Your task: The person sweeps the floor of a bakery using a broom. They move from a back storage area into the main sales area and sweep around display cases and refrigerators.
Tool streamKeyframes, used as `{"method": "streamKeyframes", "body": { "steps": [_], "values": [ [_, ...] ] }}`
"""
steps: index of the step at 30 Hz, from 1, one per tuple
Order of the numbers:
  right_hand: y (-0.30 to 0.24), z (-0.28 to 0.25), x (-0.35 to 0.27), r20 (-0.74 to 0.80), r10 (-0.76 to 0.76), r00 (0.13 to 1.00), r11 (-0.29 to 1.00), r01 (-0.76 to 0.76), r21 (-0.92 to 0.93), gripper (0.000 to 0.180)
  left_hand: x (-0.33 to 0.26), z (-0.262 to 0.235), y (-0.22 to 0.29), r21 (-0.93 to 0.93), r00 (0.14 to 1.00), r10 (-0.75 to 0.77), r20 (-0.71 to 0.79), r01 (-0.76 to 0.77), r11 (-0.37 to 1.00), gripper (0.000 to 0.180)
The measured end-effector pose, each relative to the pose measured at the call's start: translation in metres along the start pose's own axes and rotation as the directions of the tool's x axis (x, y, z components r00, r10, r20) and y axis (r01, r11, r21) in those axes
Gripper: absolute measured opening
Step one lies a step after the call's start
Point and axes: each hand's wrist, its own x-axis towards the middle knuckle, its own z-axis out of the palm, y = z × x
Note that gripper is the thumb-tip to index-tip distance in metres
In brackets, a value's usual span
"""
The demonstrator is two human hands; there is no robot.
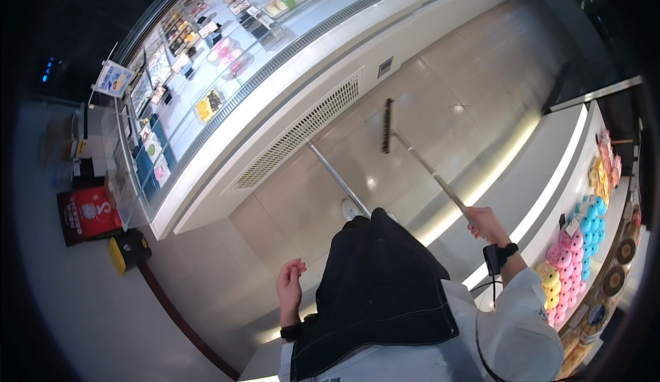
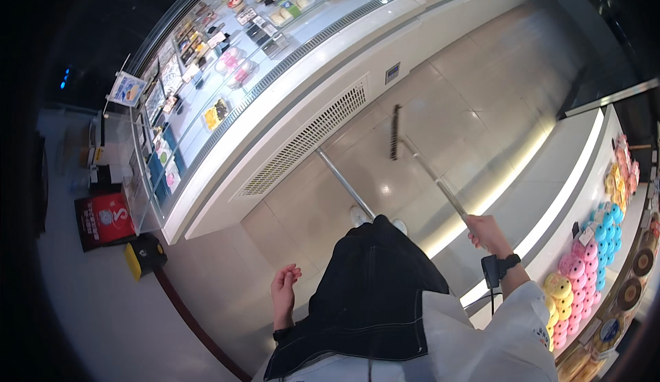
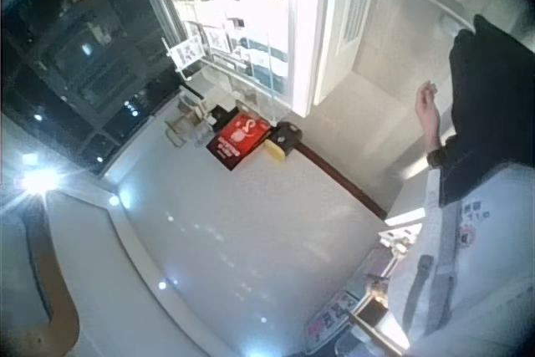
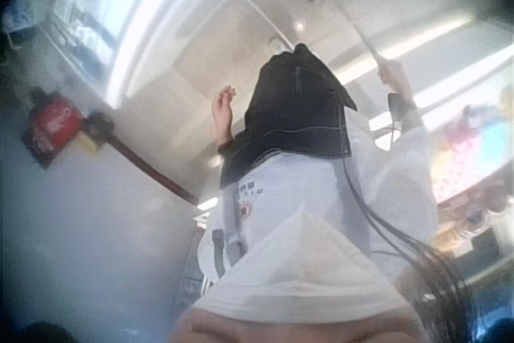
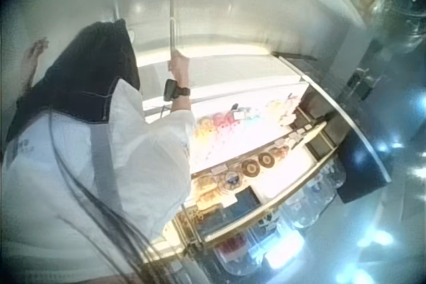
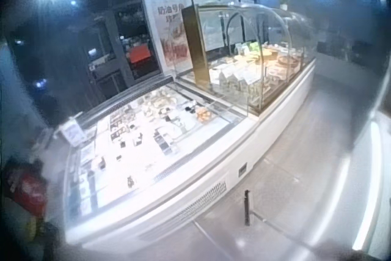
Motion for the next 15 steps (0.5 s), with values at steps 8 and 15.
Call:
{"method": "streamKeyframes", "body": {
  "steps": [8, 15],
  "values": [
    [0.04, 0.063, -0.042, 0.143, 0.151, 0.978, 0.96, -0.111, -0.255, 0.024, 0.109, 0.001, 0.063, 0.081, 0.968, 0.117, 0.223, -0.138, 0.987, 0.022],
    [0.039, 0.023, 0.001, -0.097, 0.048, 0.994, 0.943, -0.077, -0.323, 0.026, 0.126, -0.005, 0.09, -0.045, 0.95, 0.072, 0.303, -0.062, 0.997, 0.022]
  ]
}}
